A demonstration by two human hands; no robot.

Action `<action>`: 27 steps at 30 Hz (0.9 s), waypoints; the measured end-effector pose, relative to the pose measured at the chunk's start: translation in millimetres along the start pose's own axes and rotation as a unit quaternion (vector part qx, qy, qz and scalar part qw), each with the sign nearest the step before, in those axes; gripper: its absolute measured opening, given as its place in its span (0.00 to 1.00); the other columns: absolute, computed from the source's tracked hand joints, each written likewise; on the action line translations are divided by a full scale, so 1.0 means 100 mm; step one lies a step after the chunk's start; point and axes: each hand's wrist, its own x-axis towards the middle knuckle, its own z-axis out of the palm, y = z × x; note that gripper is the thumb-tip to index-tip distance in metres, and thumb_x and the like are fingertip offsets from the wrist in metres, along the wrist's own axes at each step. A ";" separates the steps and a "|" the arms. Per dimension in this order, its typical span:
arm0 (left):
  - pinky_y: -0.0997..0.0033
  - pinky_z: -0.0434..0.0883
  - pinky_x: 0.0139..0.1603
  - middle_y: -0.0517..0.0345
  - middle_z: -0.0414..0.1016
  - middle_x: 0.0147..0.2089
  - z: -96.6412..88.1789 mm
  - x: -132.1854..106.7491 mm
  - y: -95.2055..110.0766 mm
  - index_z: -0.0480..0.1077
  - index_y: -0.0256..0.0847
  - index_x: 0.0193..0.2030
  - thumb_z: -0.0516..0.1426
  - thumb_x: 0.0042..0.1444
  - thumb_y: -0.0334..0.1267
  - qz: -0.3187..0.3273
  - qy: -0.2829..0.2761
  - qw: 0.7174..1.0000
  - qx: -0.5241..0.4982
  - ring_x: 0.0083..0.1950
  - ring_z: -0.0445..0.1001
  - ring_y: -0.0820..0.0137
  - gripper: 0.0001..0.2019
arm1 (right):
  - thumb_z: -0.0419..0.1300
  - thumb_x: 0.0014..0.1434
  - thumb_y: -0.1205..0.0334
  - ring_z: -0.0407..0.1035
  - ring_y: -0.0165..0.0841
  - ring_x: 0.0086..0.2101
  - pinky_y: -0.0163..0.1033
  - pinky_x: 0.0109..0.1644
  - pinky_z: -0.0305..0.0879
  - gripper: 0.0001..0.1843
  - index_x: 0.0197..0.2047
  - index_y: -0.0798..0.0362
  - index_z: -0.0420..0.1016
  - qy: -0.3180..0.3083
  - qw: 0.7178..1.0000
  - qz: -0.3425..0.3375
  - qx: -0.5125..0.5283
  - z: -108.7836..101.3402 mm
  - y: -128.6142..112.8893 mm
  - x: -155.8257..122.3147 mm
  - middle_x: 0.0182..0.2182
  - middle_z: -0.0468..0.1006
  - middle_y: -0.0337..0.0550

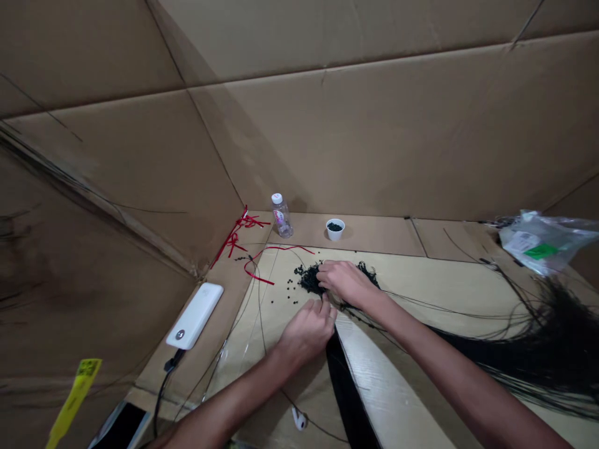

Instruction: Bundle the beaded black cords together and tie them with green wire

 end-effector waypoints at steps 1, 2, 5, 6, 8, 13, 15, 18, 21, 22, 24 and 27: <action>0.57 0.74 0.48 0.28 0.78 0.60 0.01 0.00 0.01 0.75 0.29 0.53 0.52 0.70 0.26 -0.001 -0.002 1.000 0.006 0.49 0.80 0.55 0.12 | 0.63 0.73 0.66 0.75 0.40 0.47 0.39 0.40 0.58 0.07 0.42 0.54 0.84 -0.005 1.000 -0.014 -0.003 -0.01 0.02 0.03 0.44 0.84 0.48; 0.58 0.74 0.48 0.28 0.78 0.62 0.02 0.00 0.02 0.75 0.29 0.53 0.52 0.70 0.26 -0.002 -0.003 1.000 0.011 0.49 0.80 0.55 0.12 | 0.64 0.72 0.67 0.75 0.40 0.47 0.39 0.39 0.58 0.07 0.42 0.54 0.84 -0.011 1.000 -0.027 -0.006 -0.01 0.03 0.06 0.44 0.84 0.48; 0.59 0.75 0.47 0.29 0.78 0.63 0.05 0.01 0.05 0.75 0.30 0.54 0.52 0.70 0.25 -0.012 -0.006 1.000 0.018 0.49 0.81 0.56 0.12 | 0.64 0.73 0.66 0.76 0.40 0.47 0.40 0.39 0.57 0.07 0.43 0.54 0.85 -0.025 0.998 -0.059 -0.014 -0.02 0.05 0.13 0.44 0.84 0.48; 0.59 0.75 0.47 0.30 0.79 0.62 0.06 0.01 0.07 0.75 0.31 0.54 0.53 0.70 0.25 -0.022 -0.007 1.000 0.020 0.49 0.81 0.56 0.12 | 0.64 0.73 0.65 0.76 0.40 0.47 0.40 0.38 0.57 0.07 0.43 0.54 0.85 -0.027 0.997 -0.067 -0.015 -0.02 0.05 0.15 0.44 0.84 0.48; 0.59 0.76 0.47 0.28 0.79 0.62 0.07 0.01 0.11 0.75 0.31 0.54 0.54 0.69 0.24 -0.053 -0.007 0.998 0.022 0.48 0.81 0.56 0.12 | 0.63 0.74 0.63 0.76 0.39 0.47 0.40 0.38 0.56 0.08 0.44 0.54 0.84 -0.027 0.996 -0.080 -0.016 -0.02 0.05 0.17 0.45 0.84 0.48; 0.57 0.78 0.44 0.24 0.78 0.61 0.09 -0.05 0.21 0.73 0.30 0.55 0.56 0.68 0.24 -0.125 -0.007 0.992 0.019 0.43 0.81 0.56 0.11 | 0.64 0.74 0.62 0.76 0.38 0.47 0.40 0.37 0.55 0.08 0.45 0.55 0.83 -0.019 0.997 -0.075 -0.015 0.00 0.04 0.13 0.44 0.84 0.47; 0.57 0.78 0.46 0.26 0.78 0.63 0.09 -0.08 0.21 0.73 0.32 0.54 0.56 0.68 0.24 -0.128 -0.004 0.992 0.012 0.45 0.80 0.56 0.11 | 0.64 0.74 0.62 0.76 0.39 0.47 0.40 0.38 0.56 0.08 0.44 0.55 0.83 -0.013 0.998 -0.061 -0.015 -0.01 0.03 0.09 0.44 0.83 0.48; 0.56 0.78 0.50 0.28 0.76 0.66 0.09 -0.12 0.20 0.73 0.34 0.56 0.56 0.68 0.24 -0.123 0.003 0.992 0.004 0.47 0.79 0.56 0.12 | 0.64 0.74 0.64 0.76 0.39 0.47 0.39 0.39 0.57 0.07 0.44 0.56 0.83 -0.006 0.999 -0.041 -0.019 -0.04 0.01 0.05 0.44 0.83 0.49; 0.57 0.78 0.50 0.29 0.75 0.68 0.10 -0.14 0.20 0.72 0.33 0.59 0.55 0.68 0.24 -0.125 0.009 0.992 0.000 0.48 0.79 0.57 0.14 | 0.63 0.74 0.66 0.76 0.40 0.46 0.39 0.39 0.58 0.07 0.43 0.55 0.83 -0.007 0.999 -0.026 -0.026 -0.07 -0.02 0.04 0.43 0.83 0.49; 0.57 0.77 0.51 0.29 0.75 0.67 0.11 -0.14 0.21 0.72 0.33 0.59 0.55 0.68 0.24 -0.127 0.011 0.992 -0.001 0.48 0.79 0.57 0.15 | 0.63 0.73 0.66 0.76 0.40 0.46 0.39 0.39 0.59 0.08 0.42 0.55 0.83 -0.008 0.999 -0.023 -0.028 -0.07 -0.03 0.04 0.43 0.84 0.50; 0.58 0.77 0.50 0.30 0.76 0.66 0.13 -0.12 0.22 0.72 0.32 0.59 0.55 0.68 0.23 -0.131 0.014 0.991 -0.005 0.47 0.78 0.58 0.14 | 0.62 0.73 0.68 0.77 0.41 0.46 0.39 0.40 0.60 0.08 0.43 0.55 0.83 -0.010 0.999 -0.018 -0.031 -0.07 -0.07 0.03 0.43 0.84 0.50; 0.59 0.76 0.47 0.33 0.79 0.61 0.17 -0.09 0.25 0.72 0.31 0.57 0.56 0.67 0.23 -0.132 0.017 0.991 -0.011 0.47 0.78 0.57 0.13 | 0.62 0.72 0.69 0.77 0.42 0.46 0.39 0.40 0.62 0.08 0.43 0.55 0.84 -0.017 0.999 -0.021 -0.033 -0.09 -0.13 0.04 0.43 0.84 0.51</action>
